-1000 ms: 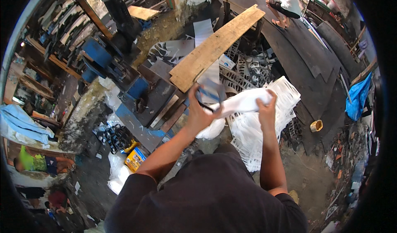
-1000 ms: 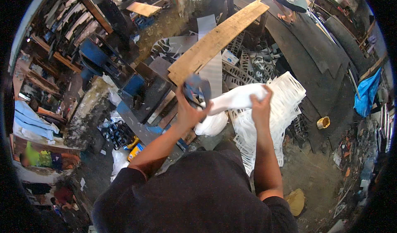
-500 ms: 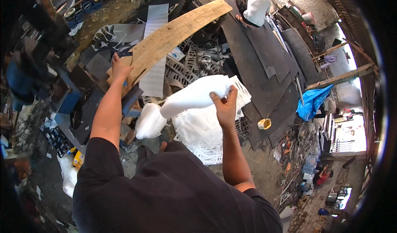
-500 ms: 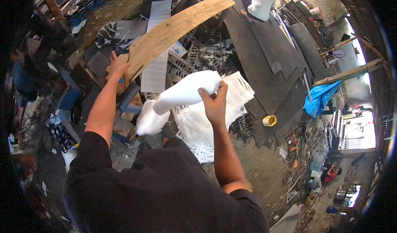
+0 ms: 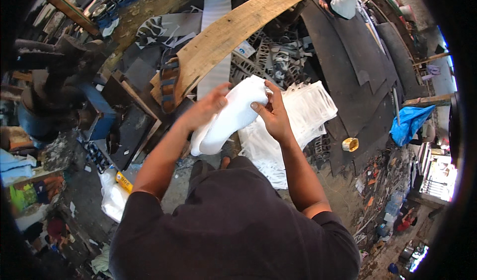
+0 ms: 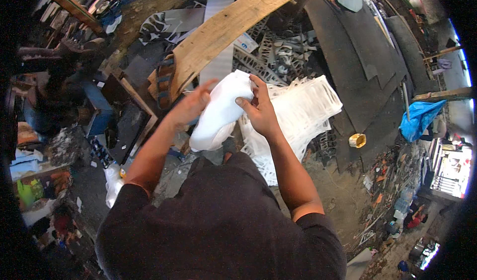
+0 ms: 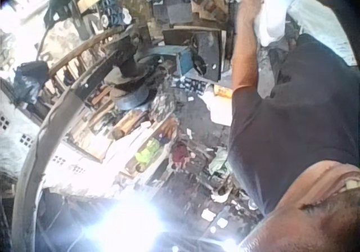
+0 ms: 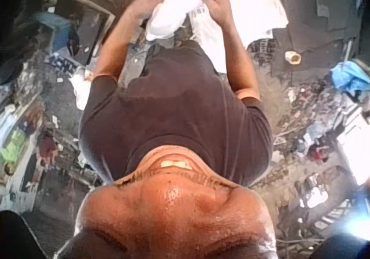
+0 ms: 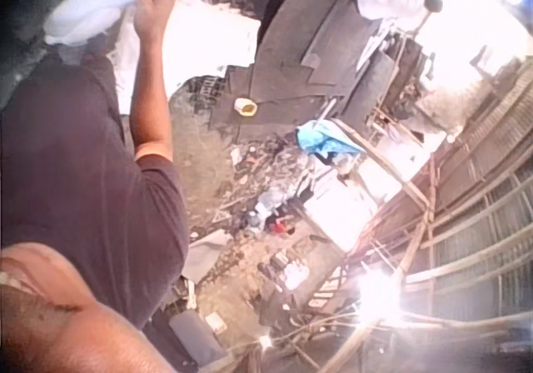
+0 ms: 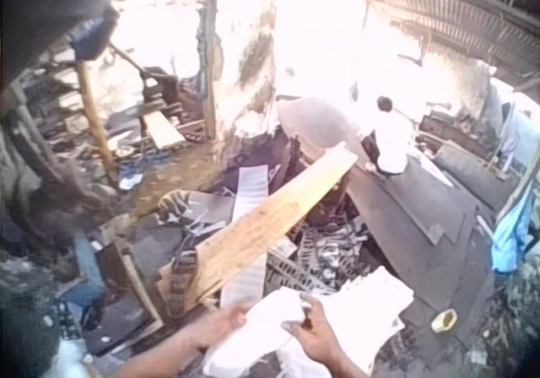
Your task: The person places white foam sheets onto a hydraulic press, operates the press to cut shapes, removes the cut pieces, and stacks them. The person repeats this process multiple times, handling the sheets and cut pieces by hand.
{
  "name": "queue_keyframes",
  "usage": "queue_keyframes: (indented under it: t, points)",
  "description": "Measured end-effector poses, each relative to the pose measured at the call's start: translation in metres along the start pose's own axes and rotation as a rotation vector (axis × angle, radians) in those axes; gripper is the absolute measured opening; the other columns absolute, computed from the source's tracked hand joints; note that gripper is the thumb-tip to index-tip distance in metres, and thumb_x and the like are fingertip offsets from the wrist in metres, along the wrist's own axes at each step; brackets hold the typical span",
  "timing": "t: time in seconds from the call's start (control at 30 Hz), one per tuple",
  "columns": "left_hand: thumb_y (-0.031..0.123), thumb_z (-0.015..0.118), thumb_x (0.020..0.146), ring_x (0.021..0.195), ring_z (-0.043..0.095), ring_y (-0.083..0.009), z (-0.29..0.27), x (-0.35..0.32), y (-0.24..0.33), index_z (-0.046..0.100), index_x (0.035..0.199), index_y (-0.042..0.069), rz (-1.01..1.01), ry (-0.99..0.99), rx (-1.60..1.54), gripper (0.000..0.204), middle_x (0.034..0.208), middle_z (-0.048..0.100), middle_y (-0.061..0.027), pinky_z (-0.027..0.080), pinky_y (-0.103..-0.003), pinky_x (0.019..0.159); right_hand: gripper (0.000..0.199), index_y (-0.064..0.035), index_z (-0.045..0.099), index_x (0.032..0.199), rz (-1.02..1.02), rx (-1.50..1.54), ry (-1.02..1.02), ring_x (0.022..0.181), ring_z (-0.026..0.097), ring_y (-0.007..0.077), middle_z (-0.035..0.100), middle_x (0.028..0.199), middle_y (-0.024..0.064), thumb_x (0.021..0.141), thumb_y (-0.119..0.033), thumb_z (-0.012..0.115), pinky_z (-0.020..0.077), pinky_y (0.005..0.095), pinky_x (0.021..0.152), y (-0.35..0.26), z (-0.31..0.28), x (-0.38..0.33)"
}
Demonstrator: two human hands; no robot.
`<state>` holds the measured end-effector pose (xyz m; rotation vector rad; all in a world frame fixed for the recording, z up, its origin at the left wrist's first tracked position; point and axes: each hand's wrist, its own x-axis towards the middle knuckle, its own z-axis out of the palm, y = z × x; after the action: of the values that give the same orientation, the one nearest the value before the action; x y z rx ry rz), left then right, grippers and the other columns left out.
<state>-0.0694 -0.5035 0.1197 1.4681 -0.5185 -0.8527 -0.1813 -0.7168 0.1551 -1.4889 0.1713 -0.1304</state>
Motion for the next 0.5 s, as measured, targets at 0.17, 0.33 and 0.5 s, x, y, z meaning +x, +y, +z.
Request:
queue_keyframes:
  t: [0.17,0.33,0.5]
  points:
    - [0.059,0.056,0.091,0.112,0.060,-0.0224,0.023,-0.049,0.000,0.039,0.142,0.001,-0.218,-0.066,-0.502,0.079,0.129,0.057,-0.0144,0.051,-0.038,0.092,0.056,-0.0027,0.039,0.141,-0.035,-0.038,-0.056,0.109,0.058,0.0195,0.057,0.125,0.0148,0.092,-0.010,0.065,0.0469,0.0319,0.093,-0.012,0.027,0.001]
    - [0.046,0.049,0.100,0.114,0.060,-0.0242,0.033,-0.075,0.042,0.042,0.140,0.000,-0.091,0.101,-0.642,0.062,0.129,0.057,-0.0158,0.050,-0.040,0.095,0.051,-0.0030,0.046,0.139,-0.137,-0.059,0.005,0.100,0.059,0.0146,0.060,0.120,0.0123,0.093,-0.012,0.065,0.0488,0.0281,0.086,-0.017,0.048,-0.003]
    - [0.034,0.045,0.103,0.115,0.059,-0.0247,0.034,-0.097,0.053,0.043,0.138,-0.002,-0.033,0.288,-0.503,0.051,0.130,0.057,-0.0155,0.048,-0.040,0.098,0.045,0.0003,0.052,0.130,-0.038,-0.140,-0.017,0.092,0.059,0.0120,0.064,0.103,0.0072,0.090,-0.014,0.068,0.0479,0.0260,0.080,-0.035,0.058,-0.012]
